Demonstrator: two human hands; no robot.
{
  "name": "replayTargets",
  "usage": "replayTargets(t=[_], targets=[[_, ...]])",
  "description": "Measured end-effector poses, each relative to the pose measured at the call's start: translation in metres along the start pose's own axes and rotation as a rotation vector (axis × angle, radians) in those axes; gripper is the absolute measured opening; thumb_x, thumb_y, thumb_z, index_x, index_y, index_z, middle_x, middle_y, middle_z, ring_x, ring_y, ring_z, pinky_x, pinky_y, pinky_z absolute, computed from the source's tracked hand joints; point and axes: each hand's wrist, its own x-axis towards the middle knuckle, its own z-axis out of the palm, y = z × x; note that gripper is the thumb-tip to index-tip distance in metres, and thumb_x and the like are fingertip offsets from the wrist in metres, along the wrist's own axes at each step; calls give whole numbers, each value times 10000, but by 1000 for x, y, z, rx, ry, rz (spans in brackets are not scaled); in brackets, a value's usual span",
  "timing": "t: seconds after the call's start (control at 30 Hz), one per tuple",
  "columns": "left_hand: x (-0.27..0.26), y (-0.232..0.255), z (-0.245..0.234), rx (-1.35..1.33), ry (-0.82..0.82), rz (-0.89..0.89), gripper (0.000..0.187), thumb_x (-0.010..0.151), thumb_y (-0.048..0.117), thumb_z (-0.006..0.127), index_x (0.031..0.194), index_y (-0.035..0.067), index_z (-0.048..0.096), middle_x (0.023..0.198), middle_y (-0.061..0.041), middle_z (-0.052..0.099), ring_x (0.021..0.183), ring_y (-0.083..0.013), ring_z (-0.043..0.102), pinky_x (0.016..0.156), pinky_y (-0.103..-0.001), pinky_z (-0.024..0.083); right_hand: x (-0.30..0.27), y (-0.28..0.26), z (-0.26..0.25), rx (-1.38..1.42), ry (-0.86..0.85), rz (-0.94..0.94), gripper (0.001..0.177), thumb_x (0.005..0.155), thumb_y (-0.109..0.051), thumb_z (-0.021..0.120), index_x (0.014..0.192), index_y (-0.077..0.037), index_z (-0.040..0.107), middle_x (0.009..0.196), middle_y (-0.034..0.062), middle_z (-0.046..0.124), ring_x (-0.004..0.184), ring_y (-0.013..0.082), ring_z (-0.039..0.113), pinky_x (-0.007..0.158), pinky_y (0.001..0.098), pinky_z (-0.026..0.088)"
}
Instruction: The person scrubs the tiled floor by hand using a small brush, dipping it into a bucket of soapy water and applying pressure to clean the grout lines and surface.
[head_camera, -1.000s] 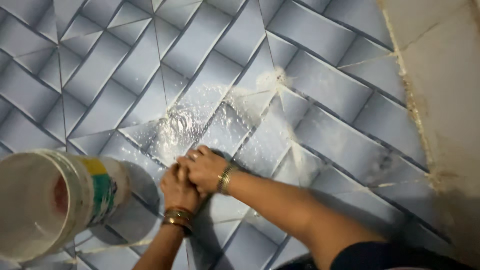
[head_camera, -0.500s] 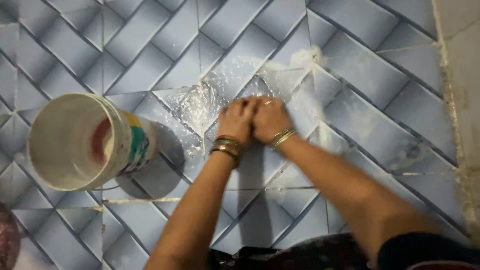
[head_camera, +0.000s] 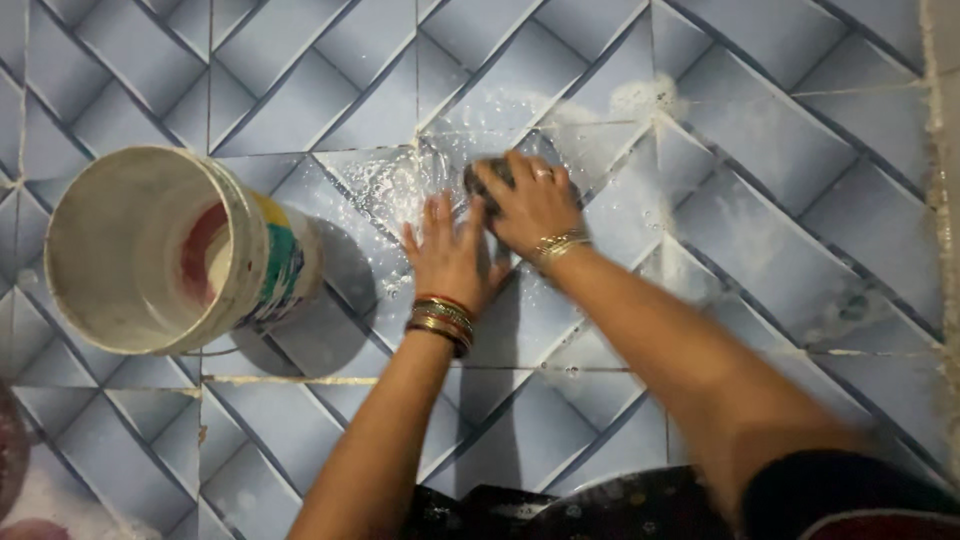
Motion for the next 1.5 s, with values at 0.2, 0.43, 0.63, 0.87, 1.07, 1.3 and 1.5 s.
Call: replayTargets(t=[0.2, 0.43, 0.63, 0.87, 1.07, 1.3, 1.5], targets=[[-9, -45, -9, 137, -157, -191, 1022, 792, 437, 757, 1596, 159, 190, 1660, -157, 199, 1547, -366, 156, 1203, -650, 97, 3, -86, 48, -75, -109, -155, 503, 928, -197, 576, 1414, -72, 561, 1508, 144, 483, 1338, 296, 476, 1072, 490, 368], [-1, 14, 24, 58, -468, -163, 1360, 585, 665, 888, 1627, 334, 79, 1711, -151, 13, 1562, -366, 11, 1176, -708, 142, -31, 43, -46, -42, 44, -182, 705, 750, -403, 761, 1418, -276, 575, 1388, 184, 564, 1211, 374, 573, 964, 541, 447], [56, 65, -36, -25, -622, -447, 1371, 609, 697, 882, 1634, 362, 36, 1711, -172, -140, 1532, -519, -126, 1096, -823, 124, 57, 7, -21, -131, 94, 245, 698, 834, -441, 734, 1468, -249, 514, 1374, 180, 564, 1186, 389, 580, 895, 578, 483], [87, 65, -35, -18, -606, -507, 1438, 588, 730, 866, 1650, 333, -19, 1699, -213, -154, 1519, -543, -136, 1100, -813, 104, 80, 110, -69, -216, -60, 322, 520, 1089, -397, 548, 1596, -290, 500, 1414, 99, 623, 1206, 329, 638, 971, 549, 519], [109, 65, -21, -87, -567, -566, 1490, 568, 795, 828, 1644, 311, -82, 1682, -226, -212, 1485, -573, -211, 1057, -855, 15, 122, 80, -52, -172, 225, 243, 576, 939, -393, 675, 1433, -130, 537, 1347, 140, 631, 1181, 337, 619, 867, 504, 542], [143, 60, -25, -148, -561, -640, 1598, 505, 765, 870, 1626, 235, -138, 1676, -188, -278, 1506, -525, -260, 1054, -877, 9, 163, 80, -13, -157, 183, 4, 429, 978, -334, 676, 1391, -253, 594, 1350, 88, 651, 1257, 290, 635, 993, 492, 534], [187, 57, -25, -203, -624, -675, 1707, 467, 699, 946, 1618, 160, -192, 1643, -248, -333, 1474, -548, -283, 1026, -878, 26, 221, 125, 12, -312, 165, 500, 813, 905, -734, 628, 1305, -28, 591, 1309, 226, 610, 1159, 366, 605, 961, 520, 483]])
